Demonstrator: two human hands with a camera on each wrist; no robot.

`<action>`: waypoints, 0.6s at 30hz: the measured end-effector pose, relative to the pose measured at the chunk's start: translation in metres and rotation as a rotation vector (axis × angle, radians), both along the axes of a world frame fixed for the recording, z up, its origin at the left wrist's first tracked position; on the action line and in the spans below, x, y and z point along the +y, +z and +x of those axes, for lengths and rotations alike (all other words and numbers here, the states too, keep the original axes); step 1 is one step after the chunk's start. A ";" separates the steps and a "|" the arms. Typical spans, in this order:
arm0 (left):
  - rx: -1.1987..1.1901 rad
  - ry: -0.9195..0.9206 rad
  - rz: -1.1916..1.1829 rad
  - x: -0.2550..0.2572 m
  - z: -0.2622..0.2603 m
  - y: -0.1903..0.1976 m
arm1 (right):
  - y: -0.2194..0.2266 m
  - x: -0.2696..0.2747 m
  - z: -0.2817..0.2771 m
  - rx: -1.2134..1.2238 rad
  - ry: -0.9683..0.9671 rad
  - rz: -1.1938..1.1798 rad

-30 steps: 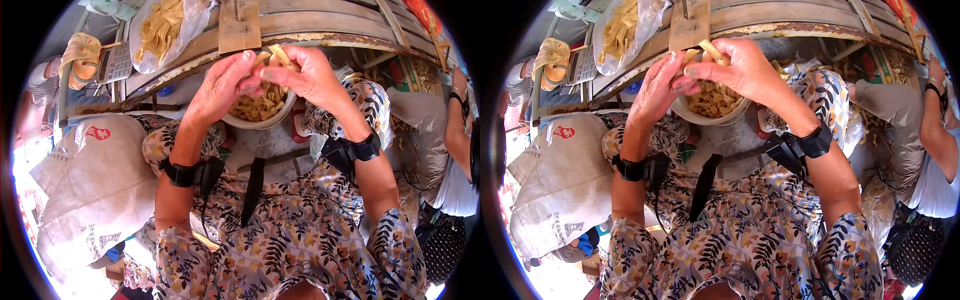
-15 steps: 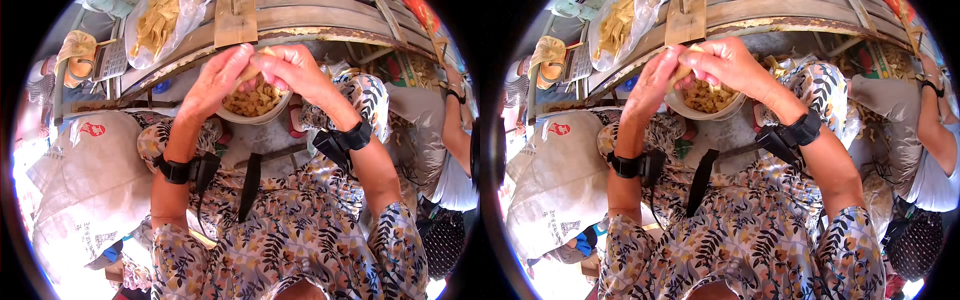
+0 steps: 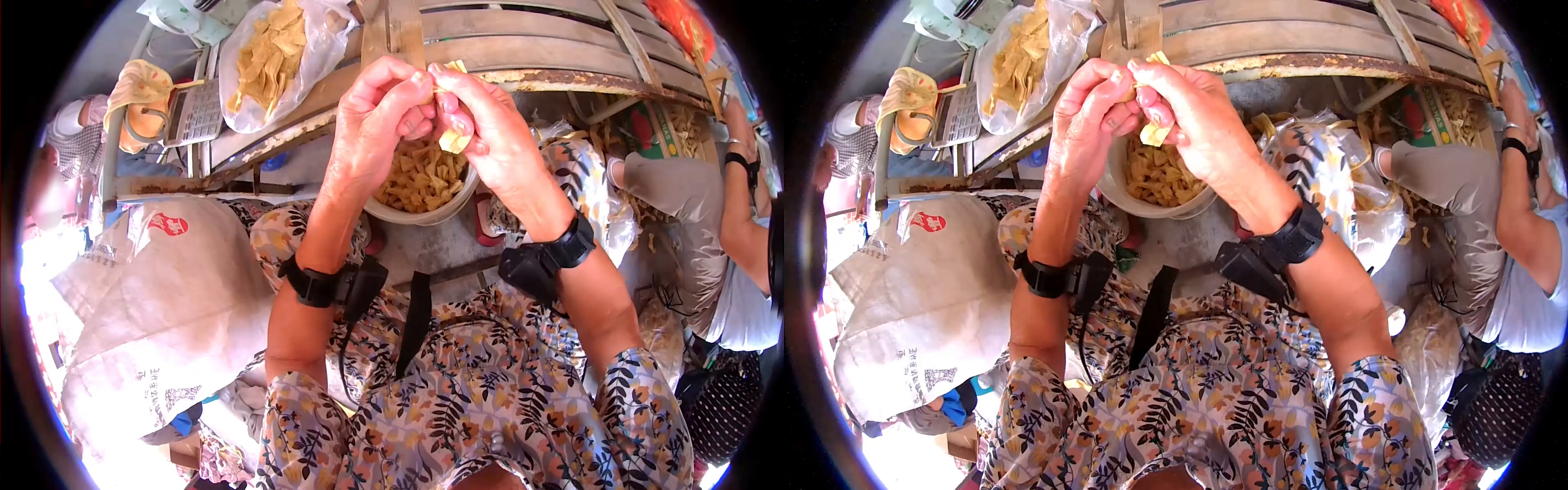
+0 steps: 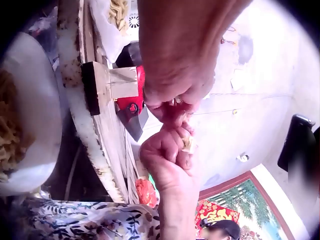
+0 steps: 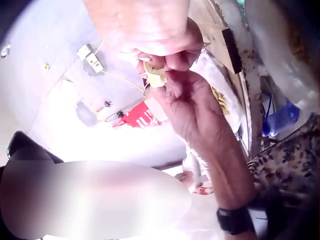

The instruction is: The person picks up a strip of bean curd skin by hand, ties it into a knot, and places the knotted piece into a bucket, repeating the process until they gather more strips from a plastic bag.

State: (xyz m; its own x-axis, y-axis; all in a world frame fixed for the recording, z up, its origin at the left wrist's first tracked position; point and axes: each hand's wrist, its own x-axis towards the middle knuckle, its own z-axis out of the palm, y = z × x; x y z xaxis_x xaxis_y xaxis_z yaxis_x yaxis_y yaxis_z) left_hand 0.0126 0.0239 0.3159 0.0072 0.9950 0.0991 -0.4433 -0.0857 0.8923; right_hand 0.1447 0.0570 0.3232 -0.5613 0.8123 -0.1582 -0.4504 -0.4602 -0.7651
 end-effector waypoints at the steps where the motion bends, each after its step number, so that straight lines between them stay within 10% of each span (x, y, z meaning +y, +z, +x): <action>1: -0.044 0.010 -0.026 0.001 0.002 0.005 | 0.004 -0.001 0.000 0.033 0.000 -0.016; 8: -0.374 0.009 -0.097 0.016 0.006 -0.001 | 0.003 0.007 0.001 0.256 0.015 -0.164; 14: 0.859 0.116 0.231 0.012 -0.011 -0.002 | 0.005 0.016 0.001 -0.230 -0.057 0.139; 18: 0.867 0.043 0.165 0.000 -0.001 0.012 | 0.005 0.013 0.009 -0.230 0.040 0.216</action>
